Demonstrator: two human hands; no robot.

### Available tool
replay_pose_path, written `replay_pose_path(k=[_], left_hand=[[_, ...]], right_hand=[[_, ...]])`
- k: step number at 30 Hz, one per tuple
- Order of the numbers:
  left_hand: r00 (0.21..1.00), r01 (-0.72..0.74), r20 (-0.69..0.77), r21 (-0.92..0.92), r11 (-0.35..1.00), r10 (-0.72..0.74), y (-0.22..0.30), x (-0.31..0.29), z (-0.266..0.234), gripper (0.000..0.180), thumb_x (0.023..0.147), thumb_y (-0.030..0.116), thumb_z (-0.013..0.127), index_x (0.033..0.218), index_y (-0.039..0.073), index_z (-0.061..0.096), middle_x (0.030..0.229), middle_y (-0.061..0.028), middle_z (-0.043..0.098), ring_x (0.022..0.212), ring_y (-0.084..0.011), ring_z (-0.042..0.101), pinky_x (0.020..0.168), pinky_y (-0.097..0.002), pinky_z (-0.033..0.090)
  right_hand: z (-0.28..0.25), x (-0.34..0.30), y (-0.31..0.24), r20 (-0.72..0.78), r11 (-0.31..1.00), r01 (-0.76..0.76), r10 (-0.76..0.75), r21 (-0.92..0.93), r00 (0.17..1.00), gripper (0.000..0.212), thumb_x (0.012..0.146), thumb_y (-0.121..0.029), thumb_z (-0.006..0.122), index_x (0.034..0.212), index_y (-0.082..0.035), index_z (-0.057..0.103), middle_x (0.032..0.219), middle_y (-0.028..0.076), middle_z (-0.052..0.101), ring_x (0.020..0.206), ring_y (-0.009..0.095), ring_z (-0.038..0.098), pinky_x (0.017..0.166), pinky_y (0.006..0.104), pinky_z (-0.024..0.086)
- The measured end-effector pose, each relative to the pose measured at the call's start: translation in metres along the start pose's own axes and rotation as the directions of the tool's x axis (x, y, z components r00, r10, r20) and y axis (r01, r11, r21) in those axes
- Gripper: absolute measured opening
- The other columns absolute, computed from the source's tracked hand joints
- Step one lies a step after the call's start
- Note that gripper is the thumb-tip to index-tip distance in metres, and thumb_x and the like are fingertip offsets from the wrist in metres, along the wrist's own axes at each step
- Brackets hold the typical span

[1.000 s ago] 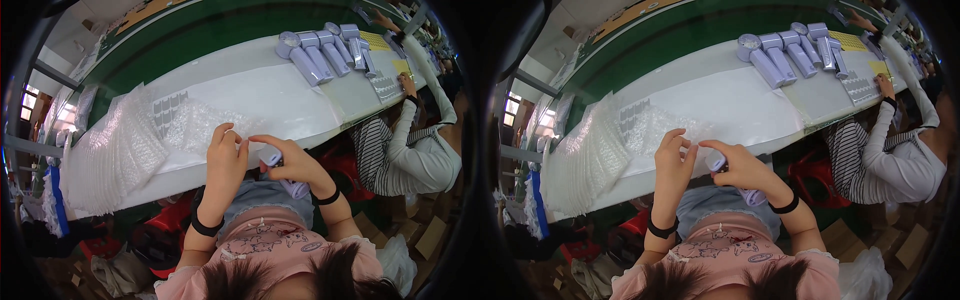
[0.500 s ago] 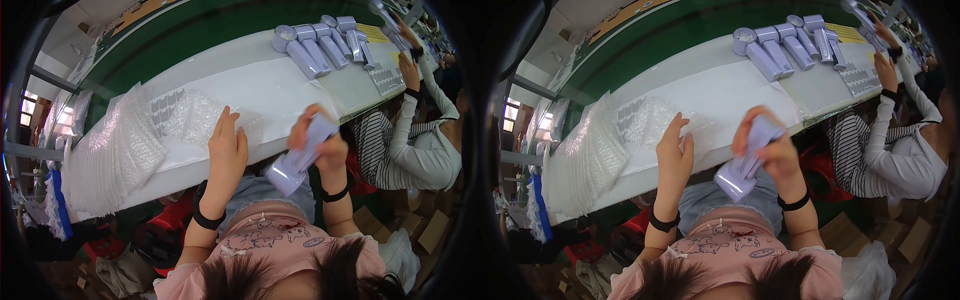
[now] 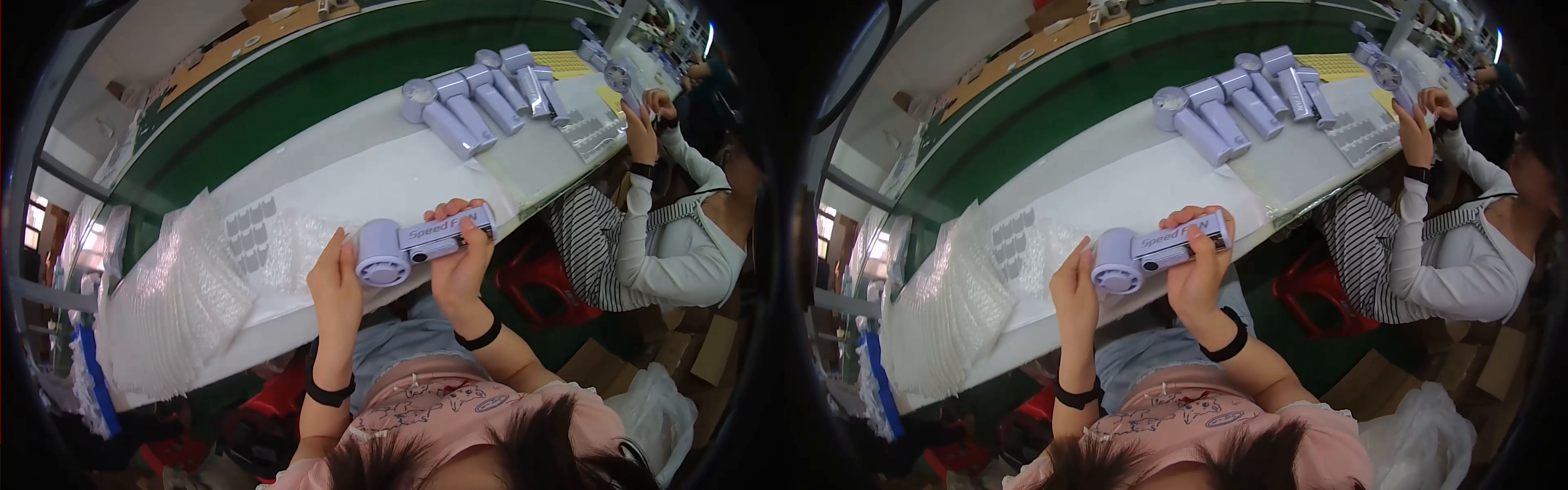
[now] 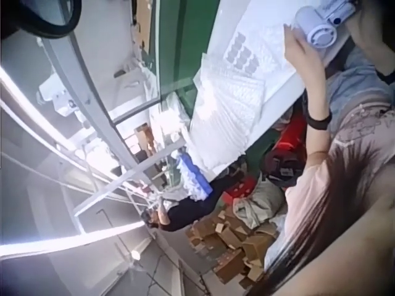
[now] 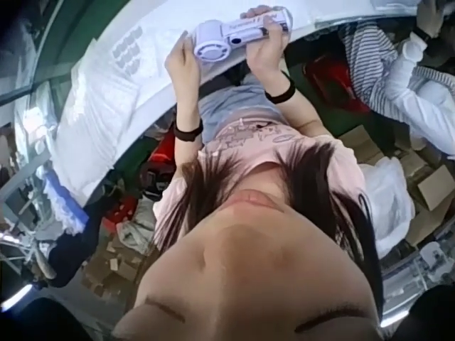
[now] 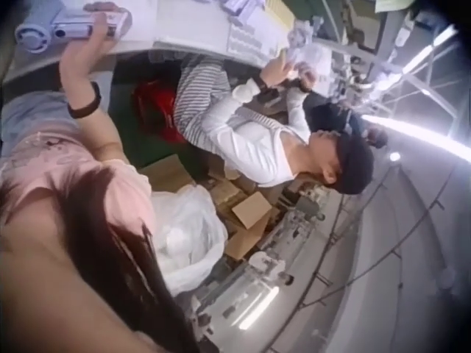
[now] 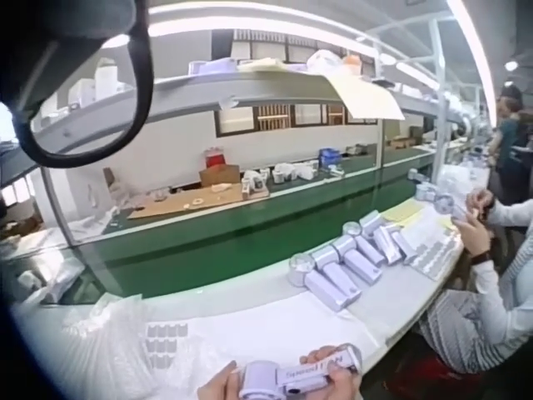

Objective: Packaging small purple handheld fans into bubble wrap bags and placing them in boxes at an assembly line station.

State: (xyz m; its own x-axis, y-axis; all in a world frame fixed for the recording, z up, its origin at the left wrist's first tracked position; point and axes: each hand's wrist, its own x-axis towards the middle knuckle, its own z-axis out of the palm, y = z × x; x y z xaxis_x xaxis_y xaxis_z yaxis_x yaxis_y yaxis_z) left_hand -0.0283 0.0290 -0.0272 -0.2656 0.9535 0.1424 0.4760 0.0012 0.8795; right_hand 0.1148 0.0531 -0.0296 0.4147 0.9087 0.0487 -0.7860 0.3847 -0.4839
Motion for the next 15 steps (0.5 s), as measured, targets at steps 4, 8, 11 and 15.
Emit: replay_pose_path(k=[4, 8, 11, 15], left_hand=[[0.995, 0.084, 0.057, -0.045, 0.995, -0.082, 0.007, 0.0, -0.006, 0.032, 0.091, 0.017, 0.047, 0.109, -0.008, 0.056, 0.089, -0.0222, 0.063, 0.072, -0.0229, 0.061, 0.068, -0.032, 0.046], [1.0, -0.015, 0.017, -0.045, 0.999, 0.016, -0.001, 0.005, -0.004, 0.033, 0.091, 0.018, 0.046, 0.108, -0.008, 0.056, 0.089, -0.0219, 0.063, 0.078, -0.0219, 0.061, 0.072, -0.0305, 0.046], [0.985, 0.155, 0.091, -0.057, 0.986, -0.149, 0.004, 0.007, -0.01, 0.032, 0.091, 0.018, 0.046, 0.107, -0.008, 0.057, 0.092, -0.0221, 0.063, 0.084, -0.0231, 0.061, 0.076, -0.0309, 0.045], [0.999, -0.027, 0.042, -0.066, 0.997, 0.03, -0.002, 0.007, -0.002, 0.03, 0.091, 0.015, 0.045, 0.107, -0.007, 0.057, 0.096, -0.021, 0.063, 0.089, -0.0233, 0.06, 0.081, -0.0316, 0.044]], right_hand=[[0.002, -0.003, -0.008, -0.05, 0.977, -0.198, 0.203, 0.08, 0.978, 0.023, 0.078, -0.015, 0.054, 0.095, -0.005, 0.044, 0.084, 0.008, 0.048, 0.081, 0.022, 0.048, 0.08, 0.0395, 0.042], [0.003, 0.008, -0.011, -0.069, 0.907, -0.39, 0.404, 0.156, 0.912, 0.02, 0.08, -0.014, 0.054, 0.094, -0.005, 0.045, 0.084, 0.008, 0.049, 0.079, 0.022, 0.051, 0.078, 0.039, 0.044], [0.011, 0.009, -0.004, -0.152, 0.917, -0.387, 0.398, 0.093, 0.905, 0.017, 0.081, -0.012, 0.054, 0.094, -0.005, 0.045, 0.084, 0.008, 0.051, 0.077, 0.022, 0.052, 0.077, 0.039, 0.046], [0.0, 0.016, 0.008, -0.124, 0.962, -0.271, 0.266, -0.025, 0.956, 0.014, 0.082, -0.009, 0.053, 0.093, -0.006, 0.046, 0.083, 0.009, 0.052, 0.077, 0.02, 0.053, 0.077, 0.0384, 0.047]])
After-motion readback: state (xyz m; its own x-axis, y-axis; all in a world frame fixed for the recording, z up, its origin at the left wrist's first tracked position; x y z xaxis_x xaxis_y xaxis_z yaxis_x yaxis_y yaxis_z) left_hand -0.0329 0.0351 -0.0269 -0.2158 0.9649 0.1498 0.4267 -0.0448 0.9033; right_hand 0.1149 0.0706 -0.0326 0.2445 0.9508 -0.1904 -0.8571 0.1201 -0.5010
